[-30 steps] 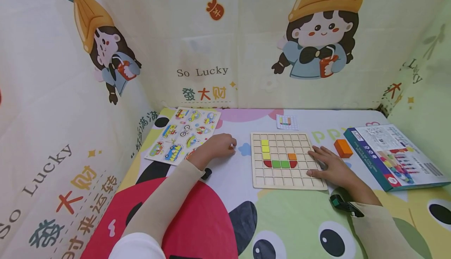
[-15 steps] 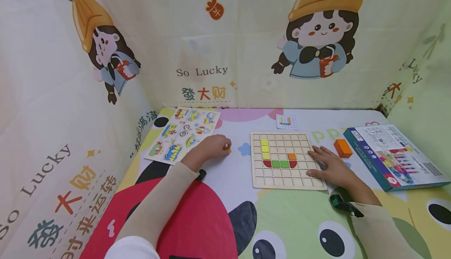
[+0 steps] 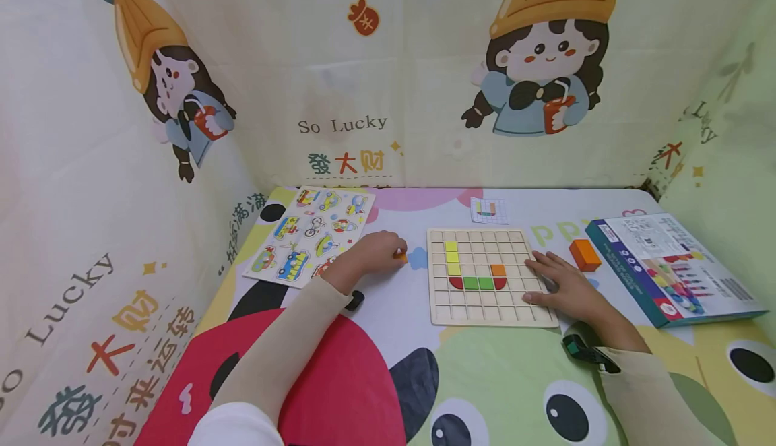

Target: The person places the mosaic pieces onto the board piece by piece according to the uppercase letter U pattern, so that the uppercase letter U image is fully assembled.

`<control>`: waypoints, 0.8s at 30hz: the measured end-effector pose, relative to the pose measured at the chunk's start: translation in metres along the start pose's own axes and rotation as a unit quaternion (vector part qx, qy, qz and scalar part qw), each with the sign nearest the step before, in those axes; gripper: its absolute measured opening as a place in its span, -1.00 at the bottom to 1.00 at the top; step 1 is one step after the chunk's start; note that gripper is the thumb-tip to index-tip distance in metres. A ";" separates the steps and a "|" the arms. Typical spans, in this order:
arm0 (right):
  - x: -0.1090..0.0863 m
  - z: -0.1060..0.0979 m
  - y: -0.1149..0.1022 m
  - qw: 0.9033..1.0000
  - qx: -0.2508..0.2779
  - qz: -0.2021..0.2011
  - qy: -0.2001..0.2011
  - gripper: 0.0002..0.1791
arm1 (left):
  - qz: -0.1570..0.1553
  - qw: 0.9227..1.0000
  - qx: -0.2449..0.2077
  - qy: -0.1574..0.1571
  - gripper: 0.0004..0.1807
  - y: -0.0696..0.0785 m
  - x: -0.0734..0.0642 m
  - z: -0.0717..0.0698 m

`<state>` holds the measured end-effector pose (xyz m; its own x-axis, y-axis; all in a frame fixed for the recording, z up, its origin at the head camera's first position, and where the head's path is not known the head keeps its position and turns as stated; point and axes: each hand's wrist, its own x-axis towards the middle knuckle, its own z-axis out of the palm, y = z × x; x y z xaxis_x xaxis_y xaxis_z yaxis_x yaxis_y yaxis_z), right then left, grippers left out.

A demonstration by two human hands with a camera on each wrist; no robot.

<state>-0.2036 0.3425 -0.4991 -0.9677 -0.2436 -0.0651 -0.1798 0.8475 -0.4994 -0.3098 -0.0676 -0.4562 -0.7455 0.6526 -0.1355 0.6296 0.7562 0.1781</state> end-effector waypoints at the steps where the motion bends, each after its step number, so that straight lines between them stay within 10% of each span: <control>1: 0.000 0.000 0.000 1.000 -0.001 0.001 0.001 0.05 | 0.002 1.000 -0.001 0.001 -0.79 0.003 0.003 0.000; 24: -0.001 0.001 0.002 1.000 -0.005 -0.013 0.013 0.03 | 0.071 0.997 -0.006 0.005 -0.84 0.066 0.060 -0.008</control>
<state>-0.2028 0.3436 -0.5009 -0.9669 -0.2537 -0.0286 -0.2072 0.8452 -0.4926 -0.3154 0.0209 -0.4446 -0.6517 0.7521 -0.0980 0.7258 0.6560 0.2072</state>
